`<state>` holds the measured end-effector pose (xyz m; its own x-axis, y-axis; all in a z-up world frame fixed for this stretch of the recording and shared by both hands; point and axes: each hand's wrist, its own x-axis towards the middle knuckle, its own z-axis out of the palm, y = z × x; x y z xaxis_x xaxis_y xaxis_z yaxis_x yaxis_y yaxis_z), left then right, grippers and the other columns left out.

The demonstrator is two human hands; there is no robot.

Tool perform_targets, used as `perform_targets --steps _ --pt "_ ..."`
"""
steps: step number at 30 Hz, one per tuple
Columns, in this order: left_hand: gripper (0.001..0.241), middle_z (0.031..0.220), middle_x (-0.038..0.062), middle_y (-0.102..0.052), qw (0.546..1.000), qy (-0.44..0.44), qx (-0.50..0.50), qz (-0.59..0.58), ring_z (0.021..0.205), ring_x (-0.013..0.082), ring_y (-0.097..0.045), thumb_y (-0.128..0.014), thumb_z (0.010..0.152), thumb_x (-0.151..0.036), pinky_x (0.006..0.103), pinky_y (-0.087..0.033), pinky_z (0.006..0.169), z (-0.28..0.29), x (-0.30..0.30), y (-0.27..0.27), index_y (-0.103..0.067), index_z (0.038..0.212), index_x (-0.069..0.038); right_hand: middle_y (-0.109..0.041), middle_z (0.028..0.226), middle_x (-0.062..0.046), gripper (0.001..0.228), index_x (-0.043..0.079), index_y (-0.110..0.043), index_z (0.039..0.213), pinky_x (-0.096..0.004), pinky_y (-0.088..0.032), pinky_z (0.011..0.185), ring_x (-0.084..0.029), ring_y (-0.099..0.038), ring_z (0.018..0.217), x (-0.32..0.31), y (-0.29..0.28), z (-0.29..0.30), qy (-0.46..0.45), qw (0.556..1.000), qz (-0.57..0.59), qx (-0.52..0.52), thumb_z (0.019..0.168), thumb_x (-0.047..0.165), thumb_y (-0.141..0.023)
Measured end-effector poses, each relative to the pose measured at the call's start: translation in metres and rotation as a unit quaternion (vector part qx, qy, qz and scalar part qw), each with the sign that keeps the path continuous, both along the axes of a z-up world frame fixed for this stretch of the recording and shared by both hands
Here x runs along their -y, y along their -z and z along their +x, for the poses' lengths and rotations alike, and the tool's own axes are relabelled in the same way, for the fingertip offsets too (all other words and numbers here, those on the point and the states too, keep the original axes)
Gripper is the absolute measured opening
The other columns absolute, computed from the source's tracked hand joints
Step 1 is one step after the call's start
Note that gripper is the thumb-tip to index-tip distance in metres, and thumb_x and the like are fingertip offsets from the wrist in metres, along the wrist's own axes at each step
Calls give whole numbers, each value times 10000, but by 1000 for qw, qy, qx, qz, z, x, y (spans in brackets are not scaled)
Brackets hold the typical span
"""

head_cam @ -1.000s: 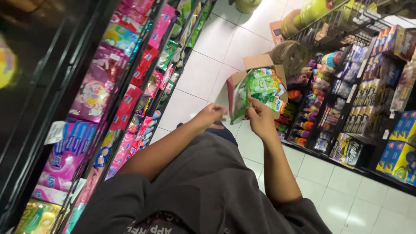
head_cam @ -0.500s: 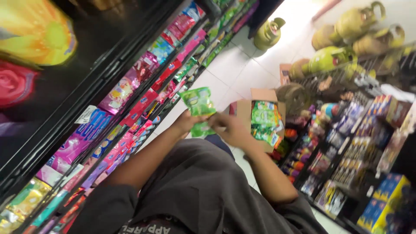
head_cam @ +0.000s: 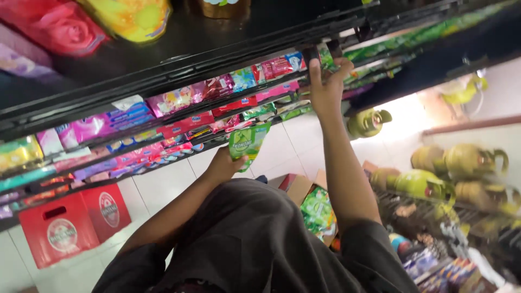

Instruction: Scanning product pouches and stocking them on a grocery store shelf.

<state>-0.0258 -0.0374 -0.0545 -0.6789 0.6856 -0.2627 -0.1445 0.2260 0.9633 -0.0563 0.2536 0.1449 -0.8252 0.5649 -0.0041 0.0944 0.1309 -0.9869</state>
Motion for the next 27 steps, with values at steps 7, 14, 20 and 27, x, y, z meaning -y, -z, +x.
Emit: perform_targets --steps 7,14,20,27 --pt "463 1148 92 -739 987 -156 2 46 1045 162 -696 -739 875 -71 339 -557 924 10 -21 3 -568 1302 -21 -660 871 -216 452 110 -264 1207 -344 -608 552 -255 -731 628 -24 14 0 -38 996 -58 -63 1041 230 -668" --pt "430 1133 92 -756 964 -250 70 55 1036 188 -714 -782 841 -31 357 -568 924 22 -33 -11 -633 1244 -14 -707 1038 -215 364 104 -353 1192 -444 -663 795 -305 -769 863 -27 21 39 -113 951 -275 -84 1015 246 -638" --pt "520 1198 83 -713 931 -290 131 181 1107 199 -694 -769 813 20 384 -567 963 24 -27 -15 -559 1284 -40 -699 1184 -210 524 48 -412 1429 -484 -610 898 -368 -735 1007 -39 70 88 -309 802 -507 -64 1029 247 -685" --pt "500 1199 109 -719 920 -266 204 205 1105 243 -699 -751 812 48 414 -577 960 19 -15 -11 -596 1281 -21 -669 1163 -98 639 127 -356 1447 -475 -597 976 -313 -706 1114 28 44 158 -430 842 -325 16 922 94 -719"
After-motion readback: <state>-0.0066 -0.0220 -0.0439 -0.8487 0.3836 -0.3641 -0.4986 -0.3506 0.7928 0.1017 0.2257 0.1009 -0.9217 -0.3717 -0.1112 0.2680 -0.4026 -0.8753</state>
